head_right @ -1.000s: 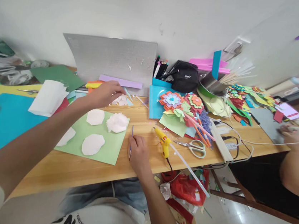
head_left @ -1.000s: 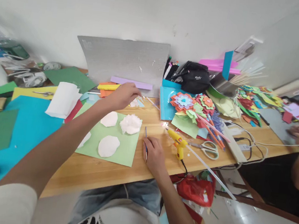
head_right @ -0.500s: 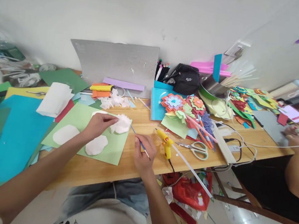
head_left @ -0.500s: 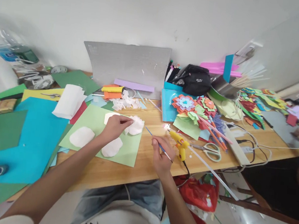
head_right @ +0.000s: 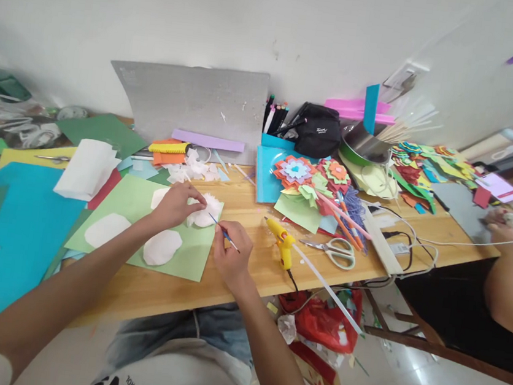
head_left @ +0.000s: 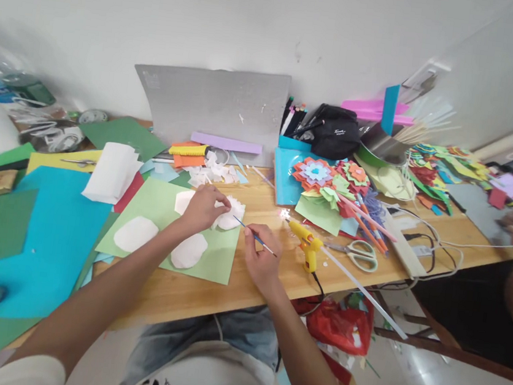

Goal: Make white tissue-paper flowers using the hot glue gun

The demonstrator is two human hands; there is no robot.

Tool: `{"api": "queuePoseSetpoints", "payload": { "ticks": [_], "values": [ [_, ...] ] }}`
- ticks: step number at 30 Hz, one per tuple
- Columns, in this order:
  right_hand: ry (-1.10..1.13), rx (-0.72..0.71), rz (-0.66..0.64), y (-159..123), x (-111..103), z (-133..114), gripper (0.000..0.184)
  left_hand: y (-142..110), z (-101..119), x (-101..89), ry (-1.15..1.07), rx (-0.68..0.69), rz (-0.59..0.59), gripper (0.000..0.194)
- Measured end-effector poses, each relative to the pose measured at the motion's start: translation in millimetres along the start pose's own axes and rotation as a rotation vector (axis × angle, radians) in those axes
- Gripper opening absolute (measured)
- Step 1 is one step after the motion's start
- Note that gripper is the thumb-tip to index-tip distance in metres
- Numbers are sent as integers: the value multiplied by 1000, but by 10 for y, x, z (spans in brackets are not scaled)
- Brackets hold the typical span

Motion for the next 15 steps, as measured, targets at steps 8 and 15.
{"api": "queuePoseSetpoints", "payload": {
  "ticks": [8, 15],
  "values": [
    [3, -35, -21, 56, 67, 26, 15, 63, -20, 57, 63, -21, -2, 14],
    [-3, -29, -47, 85, 129, 75, 16, 52, 19, 54, 52, -41, -24, 15]
  ]
}}
Point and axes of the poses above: each hand's wrist, its own y-axis towards the middle knuckle, its own x-axis out of the palm, z = x × y, the point moved 2 cm from there along y, towards the middle knuckle, and after that the axes turned 14 degrees about -z, right-handed, at the moved point
